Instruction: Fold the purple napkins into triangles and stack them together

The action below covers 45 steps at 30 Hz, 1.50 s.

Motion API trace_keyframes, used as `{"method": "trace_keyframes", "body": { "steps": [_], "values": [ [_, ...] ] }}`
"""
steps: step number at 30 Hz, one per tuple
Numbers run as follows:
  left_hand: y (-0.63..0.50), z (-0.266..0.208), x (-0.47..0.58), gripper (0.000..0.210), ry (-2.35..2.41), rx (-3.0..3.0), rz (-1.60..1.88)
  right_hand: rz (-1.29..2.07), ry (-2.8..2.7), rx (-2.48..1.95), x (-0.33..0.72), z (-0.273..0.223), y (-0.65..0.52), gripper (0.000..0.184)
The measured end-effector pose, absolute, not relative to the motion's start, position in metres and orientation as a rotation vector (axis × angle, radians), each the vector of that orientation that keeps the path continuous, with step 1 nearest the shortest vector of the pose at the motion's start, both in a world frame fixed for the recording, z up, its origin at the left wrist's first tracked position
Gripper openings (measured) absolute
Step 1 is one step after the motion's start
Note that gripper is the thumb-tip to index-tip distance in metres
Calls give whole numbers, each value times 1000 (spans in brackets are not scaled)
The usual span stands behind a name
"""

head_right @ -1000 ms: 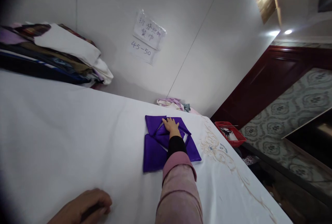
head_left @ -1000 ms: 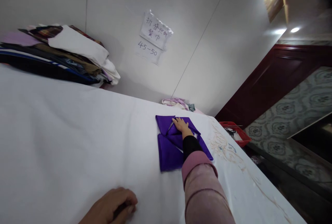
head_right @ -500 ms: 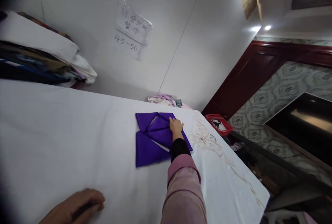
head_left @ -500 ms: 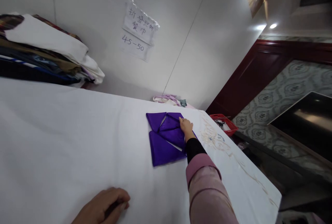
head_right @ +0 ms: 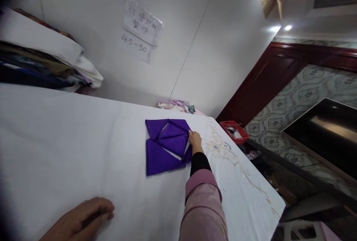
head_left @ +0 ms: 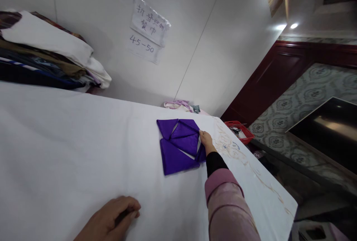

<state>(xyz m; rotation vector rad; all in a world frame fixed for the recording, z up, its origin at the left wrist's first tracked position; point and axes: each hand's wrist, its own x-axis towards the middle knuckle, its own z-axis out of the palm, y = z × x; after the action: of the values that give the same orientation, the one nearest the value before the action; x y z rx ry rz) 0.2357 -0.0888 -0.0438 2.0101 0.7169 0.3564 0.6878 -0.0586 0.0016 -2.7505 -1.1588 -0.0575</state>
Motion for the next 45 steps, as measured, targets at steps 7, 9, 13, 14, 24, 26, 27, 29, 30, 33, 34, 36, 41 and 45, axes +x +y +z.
{"method": "trace_keyframes", "body": {
  "steps": [7,9,13,14,24,26,27,29,30,33,34,36,41,45],
  "values": [
    [-91,-29,237,26,733,2034,395,-37,-1086,-2757,680,5,-115,51],
    [-91,-23,237,27,726,2034,402,-24,-1075,-2762,675,4,-127,49],
    [-92,-16,238,27,729,2032,404,-14,-1072,-2762,665,0,-139,44],
    [-93,-15,239,27,733,2033,405,-15,-1075,-2761,663,-1,-140,44],
    [-93,-12,239,24,722,2036,446,-161,-1186,-2734,633,9,-122,41],
    [-92,-10,239,23,719,2041,418,-151,-1296,-2689,625,11,-108,42],
    [-92,-10,239,23,720,2044,412,-135,-1341,-2672,621,11,-101,43],
    [-91,-10,239,22,716,2046,406,-93,-1400,-2658,614,10,-89,45],
    [-92,-10,239,22,712,2043,404,-70,-1415,-2661,610,9,-85,45],
    [-92,-13,239,21,716,2032,413,-36,-1413,-2692,600,6,-79,45],
    [-92,-14,240,21,721,2032,420,-47,-1402,-2701,596,6,-78,46],
    [-93,-15,240,21,723,2039,430,-85,-1404,-2693,586,7,-77,49],
    [-92,-12,238,20,721,2072,401,77,-1587,-2605,564,8,-71,56],
    [-92,-11,238,20,713,2068,400,155,-1560,-2619,559,6,-66,54]
  ]
}}
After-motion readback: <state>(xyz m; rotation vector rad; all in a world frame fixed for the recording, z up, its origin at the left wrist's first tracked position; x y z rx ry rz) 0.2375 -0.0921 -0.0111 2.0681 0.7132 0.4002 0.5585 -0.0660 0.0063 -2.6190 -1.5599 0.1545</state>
